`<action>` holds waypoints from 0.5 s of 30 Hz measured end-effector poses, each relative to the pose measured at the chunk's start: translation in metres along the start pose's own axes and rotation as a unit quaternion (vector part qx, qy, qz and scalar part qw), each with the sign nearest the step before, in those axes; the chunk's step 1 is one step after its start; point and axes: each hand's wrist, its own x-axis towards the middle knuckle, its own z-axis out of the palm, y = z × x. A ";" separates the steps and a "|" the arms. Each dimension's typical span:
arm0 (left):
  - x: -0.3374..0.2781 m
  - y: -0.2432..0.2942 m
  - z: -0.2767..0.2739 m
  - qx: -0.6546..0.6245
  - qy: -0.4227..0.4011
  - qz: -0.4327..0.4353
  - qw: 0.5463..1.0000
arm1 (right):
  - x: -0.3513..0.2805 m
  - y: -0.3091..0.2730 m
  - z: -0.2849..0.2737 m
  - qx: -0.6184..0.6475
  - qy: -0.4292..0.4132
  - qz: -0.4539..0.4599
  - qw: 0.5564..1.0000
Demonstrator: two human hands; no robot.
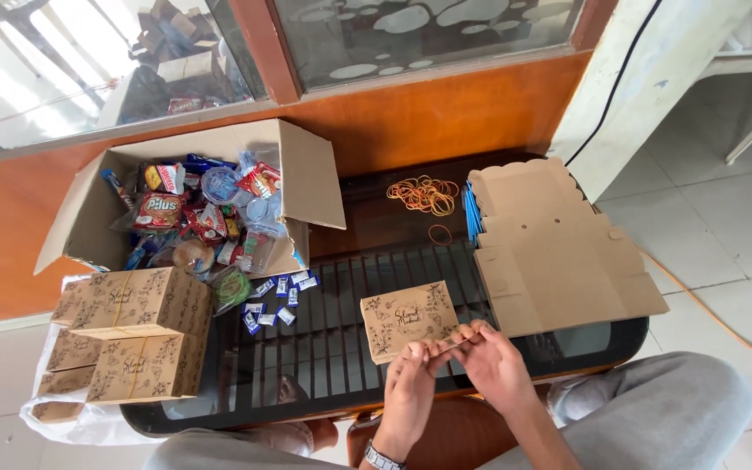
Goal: A person is seen folding small cardboard boxes and placing various snack packets into them on a glass table.
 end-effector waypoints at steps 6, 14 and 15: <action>0.001 0.020 -0.027 -0.046 -0.014 0.010 0.999 | -0.004 -0.026 0.005 0.022 -0.002 -0.028 0.999; -0.008 0.039 -0.034 -0.064 0.035 0.137 0.988 | 0.036 -0.069 -0.014 -0.094 -0.015 -0.086 0.992; -0.007 0.036 -0.038 -0.016 0.003 0.161 0.987 | 0.046 -0.072 -0.014 -0.182 -0.005 -0.097 0.979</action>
